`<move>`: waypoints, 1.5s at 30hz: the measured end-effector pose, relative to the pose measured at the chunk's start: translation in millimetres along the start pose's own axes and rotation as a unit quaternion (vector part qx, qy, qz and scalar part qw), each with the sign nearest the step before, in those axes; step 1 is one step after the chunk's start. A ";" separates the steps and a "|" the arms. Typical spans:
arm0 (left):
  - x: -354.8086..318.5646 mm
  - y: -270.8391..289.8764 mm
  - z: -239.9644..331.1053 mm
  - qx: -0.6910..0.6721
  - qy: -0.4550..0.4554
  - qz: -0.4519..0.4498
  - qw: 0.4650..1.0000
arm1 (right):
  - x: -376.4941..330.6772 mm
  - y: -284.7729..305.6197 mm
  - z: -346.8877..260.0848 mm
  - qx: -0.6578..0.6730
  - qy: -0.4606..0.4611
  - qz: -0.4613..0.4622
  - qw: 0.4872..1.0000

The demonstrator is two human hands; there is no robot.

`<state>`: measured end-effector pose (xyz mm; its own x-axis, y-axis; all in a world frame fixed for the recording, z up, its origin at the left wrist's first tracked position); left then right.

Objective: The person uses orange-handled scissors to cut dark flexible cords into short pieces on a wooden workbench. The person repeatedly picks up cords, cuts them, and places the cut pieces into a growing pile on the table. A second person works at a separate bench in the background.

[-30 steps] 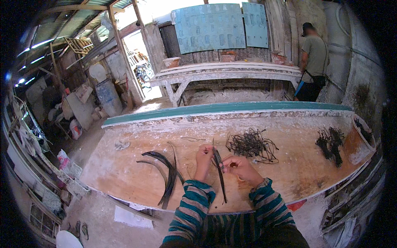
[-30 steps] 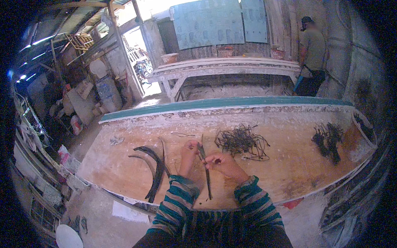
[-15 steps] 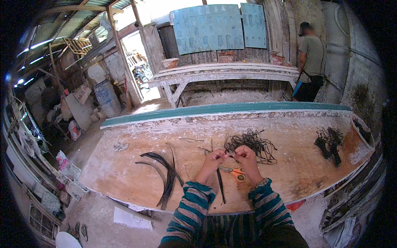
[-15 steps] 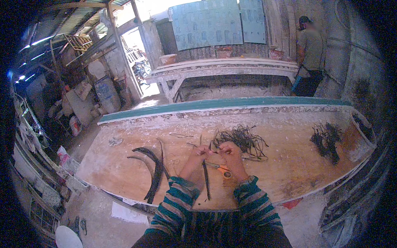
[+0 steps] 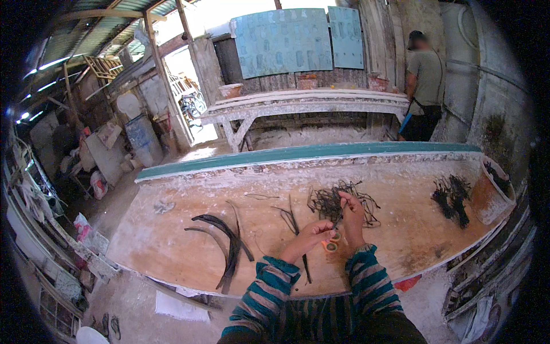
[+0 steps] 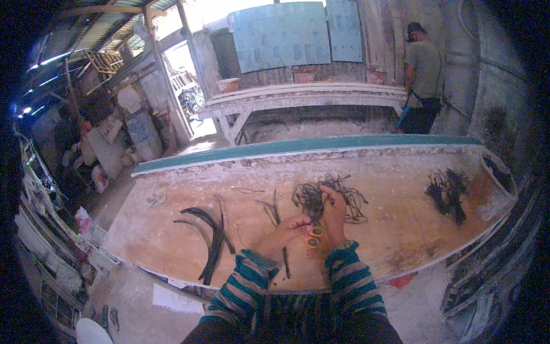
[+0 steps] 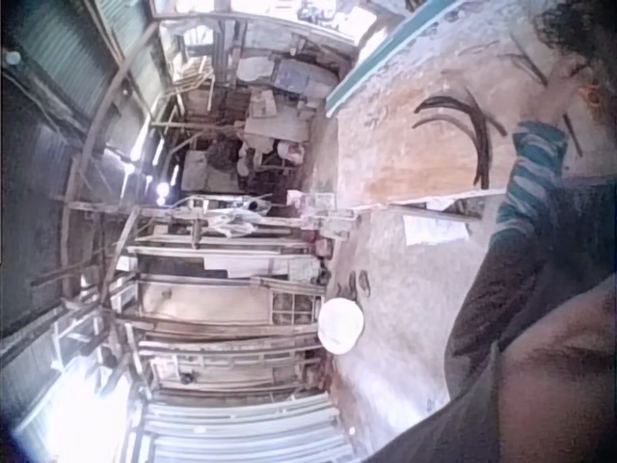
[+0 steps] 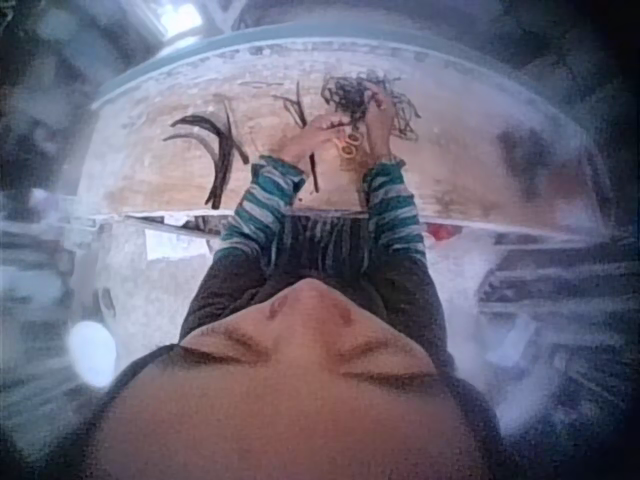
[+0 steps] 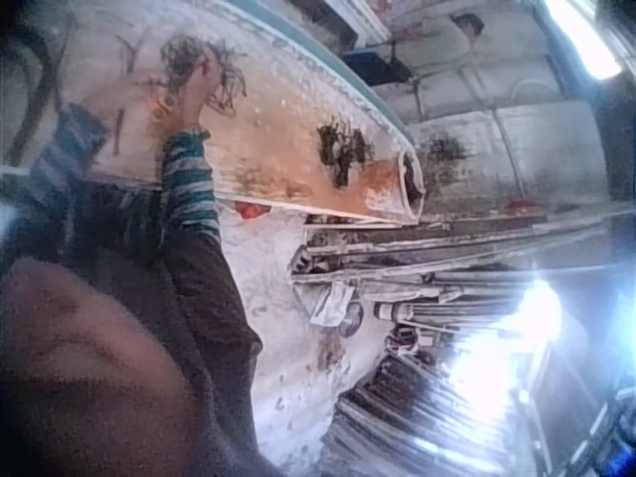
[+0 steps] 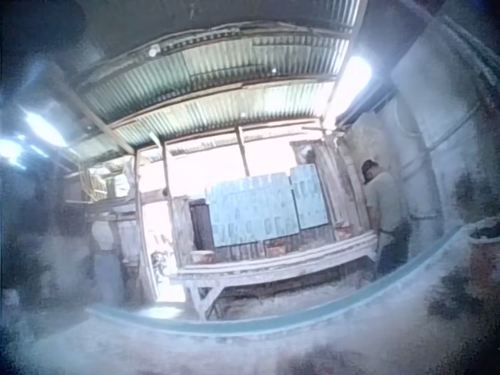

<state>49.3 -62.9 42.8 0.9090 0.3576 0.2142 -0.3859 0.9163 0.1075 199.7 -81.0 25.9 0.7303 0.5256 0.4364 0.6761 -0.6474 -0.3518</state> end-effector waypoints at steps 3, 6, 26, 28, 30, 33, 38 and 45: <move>1.0 11.8 -8.6 0.006 -0.026 0.040 0.999 | -2.4 -3.5 -4.3 -0.071 0.016 -0.014 0.997; -4.3 29.5 -2.2 0.059 0.013 0.154 0.986 | -4.8 4.5 -1.3 -0.080 -0.014 -0.012 0.997; -23.6 97.3 -25.5 0.091 -0.025 0.483 0.870 | -64.1 -65.1 -35.3 0.056 -0.158 -0.464 0.870; -22.4 95.6 -26.2 0.076 -0.023 0.473 0.877 | -62.4 -64.4 -33.5 0.074 -0.134 -0.445 0.882; -21.2 95.6 -31.4 0.076 -0.012 0.464 0.882 | -58.9 -62.5 -40.1 0.017 -0.091 -0.442 0.892; -18.3 91.8 -30.9 0.109 0.004 0.424 0.899 | -57.6 -63.4 -50.4 0.055 -0.111 -0.409 0.904; -6.2 79.3 -40.9 0.051 -0.008 0.340 0.939 | -48.5 -54.4 -41.2 0.071 -0.167 -0.304 0.935; -1.1 68.3 -37.9 0.086 -0.032 0.245 0.965 | -25.9 -33.8 -22.9 -0.018 -0.071 -0.153 0.986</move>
<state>27.9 6.1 13.2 0.6015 0.7235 0.3387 -0.7923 0.5945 0.1372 155.6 -85.4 45.4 0.5007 0.7694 0.3965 0.8648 -0.4640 -0.1917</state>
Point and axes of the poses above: each hand's wrist, its own x-axis towards the middle knuckle, its own y-axis out of the back of the hand, z = x × y, the point moved 5 cm from there along x, towards the middle knuckle, and after that the axes turned 10 degrees about x, right-handed, at the moved point
